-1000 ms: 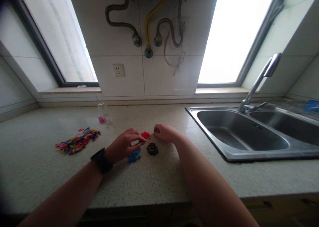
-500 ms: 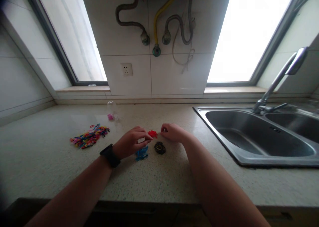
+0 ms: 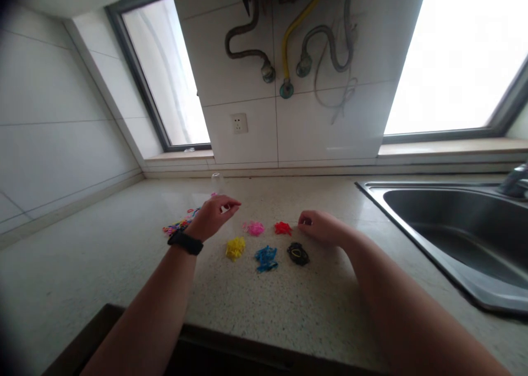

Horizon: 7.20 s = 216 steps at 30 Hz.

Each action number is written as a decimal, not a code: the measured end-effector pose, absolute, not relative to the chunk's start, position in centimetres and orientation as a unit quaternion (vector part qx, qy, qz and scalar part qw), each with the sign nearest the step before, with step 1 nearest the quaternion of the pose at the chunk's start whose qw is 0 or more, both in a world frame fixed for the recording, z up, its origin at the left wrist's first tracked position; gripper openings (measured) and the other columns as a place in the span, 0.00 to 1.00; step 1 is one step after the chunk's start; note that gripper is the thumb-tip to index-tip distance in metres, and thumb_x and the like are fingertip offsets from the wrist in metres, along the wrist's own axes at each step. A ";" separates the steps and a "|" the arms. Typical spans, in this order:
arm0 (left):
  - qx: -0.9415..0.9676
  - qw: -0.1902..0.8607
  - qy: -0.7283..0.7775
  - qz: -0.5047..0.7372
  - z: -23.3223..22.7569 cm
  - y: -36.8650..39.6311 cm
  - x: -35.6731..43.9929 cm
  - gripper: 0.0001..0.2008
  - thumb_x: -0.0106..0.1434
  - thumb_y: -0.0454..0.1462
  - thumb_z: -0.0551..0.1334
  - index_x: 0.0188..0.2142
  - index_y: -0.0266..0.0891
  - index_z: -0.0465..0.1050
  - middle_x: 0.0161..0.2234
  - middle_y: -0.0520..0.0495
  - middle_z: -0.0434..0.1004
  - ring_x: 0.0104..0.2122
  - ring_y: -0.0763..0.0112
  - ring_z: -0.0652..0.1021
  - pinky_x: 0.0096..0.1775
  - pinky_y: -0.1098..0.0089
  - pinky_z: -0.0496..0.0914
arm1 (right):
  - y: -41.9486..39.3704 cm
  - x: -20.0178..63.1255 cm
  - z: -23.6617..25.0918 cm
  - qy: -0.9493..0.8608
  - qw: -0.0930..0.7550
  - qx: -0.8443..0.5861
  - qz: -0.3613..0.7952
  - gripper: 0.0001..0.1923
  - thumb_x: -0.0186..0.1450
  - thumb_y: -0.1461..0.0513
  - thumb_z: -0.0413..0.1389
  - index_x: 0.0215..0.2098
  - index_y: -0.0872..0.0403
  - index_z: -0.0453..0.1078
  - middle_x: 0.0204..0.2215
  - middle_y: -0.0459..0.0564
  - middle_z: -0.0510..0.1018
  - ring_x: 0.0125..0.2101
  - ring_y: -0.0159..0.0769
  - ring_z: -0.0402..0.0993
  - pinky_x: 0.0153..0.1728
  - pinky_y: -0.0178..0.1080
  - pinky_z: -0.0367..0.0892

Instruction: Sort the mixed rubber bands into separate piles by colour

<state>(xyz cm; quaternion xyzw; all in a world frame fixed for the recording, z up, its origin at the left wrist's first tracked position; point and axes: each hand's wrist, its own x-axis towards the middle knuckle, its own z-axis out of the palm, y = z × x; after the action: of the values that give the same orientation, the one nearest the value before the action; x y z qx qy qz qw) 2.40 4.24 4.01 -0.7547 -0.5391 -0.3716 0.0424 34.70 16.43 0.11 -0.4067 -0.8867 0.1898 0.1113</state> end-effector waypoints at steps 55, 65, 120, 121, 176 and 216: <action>-0.521 -0.062 -0.618 -0.585 -0.6 4.9 -10.7 0.19 0.64 0.45 0.55 0.41 0.35 0.79 0.30 0.45 0.77 0.31 0.68 0.75 0.33 0.70 0.69 | 16.2 34.9 0.2 -0.891 0.093 -0.403 0.189 0.17 0.65 0.52 0.50 0.41 0.54 0.73 0.33 0.52 0.78 0.31 0.38 0.72 0.32 0.38 0.63; -0.462 -0.143 -0.576 -0.659 -0.1 4.8 -10.2 0.19 0.51 0.34 0.52 0.38 0.35 0.78 0.31 0.46 0.76 0.28 0.70 0.72 0.27 0.73 0.64 | 16.0 34.9 0.3 -0.882 0.125 -0.406 0.206 0.18 0.63 0.49 0.52 0.40 0.53 0.73 0.32 0.52 0.77 0.29 0.36 0.71 0.30 0.38 0.63; -0.464 -0.147 -0.551 -0.677 0.3 5.0 -9.9 0.20 0.47 0.33 0.52 0.38 0.37 0.77 0.31 0.46 0.75 0.29 0.68 0.72 0.28 0.70 0.66 | 12.6 8.6 3.3 -0.938 0.158 -0.300 0.078 0.11 0.67 0.57 0.54 0.41 0.51 0.77 0.38 0.50 0.82 0.38 0.37 0.77 0.36 0.35 0.64; -0.464 -0.145 -0.552 -0.678 0.3 4.9 -9.9 0.20 0.47 0.33 0.52 0.38 0.37 0.77 0.31 0.46 0.75 0.29 0.68 0.72 0.29 0.70 0.66 | 12.6 9.2 3.4 -0.937 0.168 -0.291 0.095 0.10 0.66 0.58 0.55 0.40 0.52 0.77 0.37 0.50 0.83 0.37 0.36 0.77 0.35 0.34 0.64; -0.780 -0.179 -0.479 -0.360 2.2 2.3 2.8 0.11 0.65 0.39 0.58 0.43 0.37 0.76 0.32 0.49 0.75 0.31 0.72 0.72 0.32 0.72 0.65 | 8.3 25.0 2.2 -0.836 0.317 -0.278 0.351 0.10 0.63 0.58 0.57 0.35 0.55 0.76 0.26 0.47 0.77 0.27 0.31 0.67 0.28 0.34 0.60; -0.765 -0.147 -0.512 -0.362 1.3 3.1 2.7 0.17 0.68 0.47 0.58 0.41 0.36 0.79 0.33 0.47 0.78 0.29 0.72 0.71 0.31 0.72 0.64 | 8.9 26.4 2.8 -0.828 0.346 -0.264 0.354 0.10 0.64 0.57 0.56 0.34 0.56 0.75 0.24 0.46 0.75 0.24 0.29 0.64 0.25 0.33 0.58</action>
<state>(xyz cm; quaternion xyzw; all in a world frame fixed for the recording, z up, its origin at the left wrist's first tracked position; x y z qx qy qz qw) 2.67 3.05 1.28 -0.7650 -0.5123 -0.3618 -0.1467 26.36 8.88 2.84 -0.2644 -0.8280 0.3536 0.3457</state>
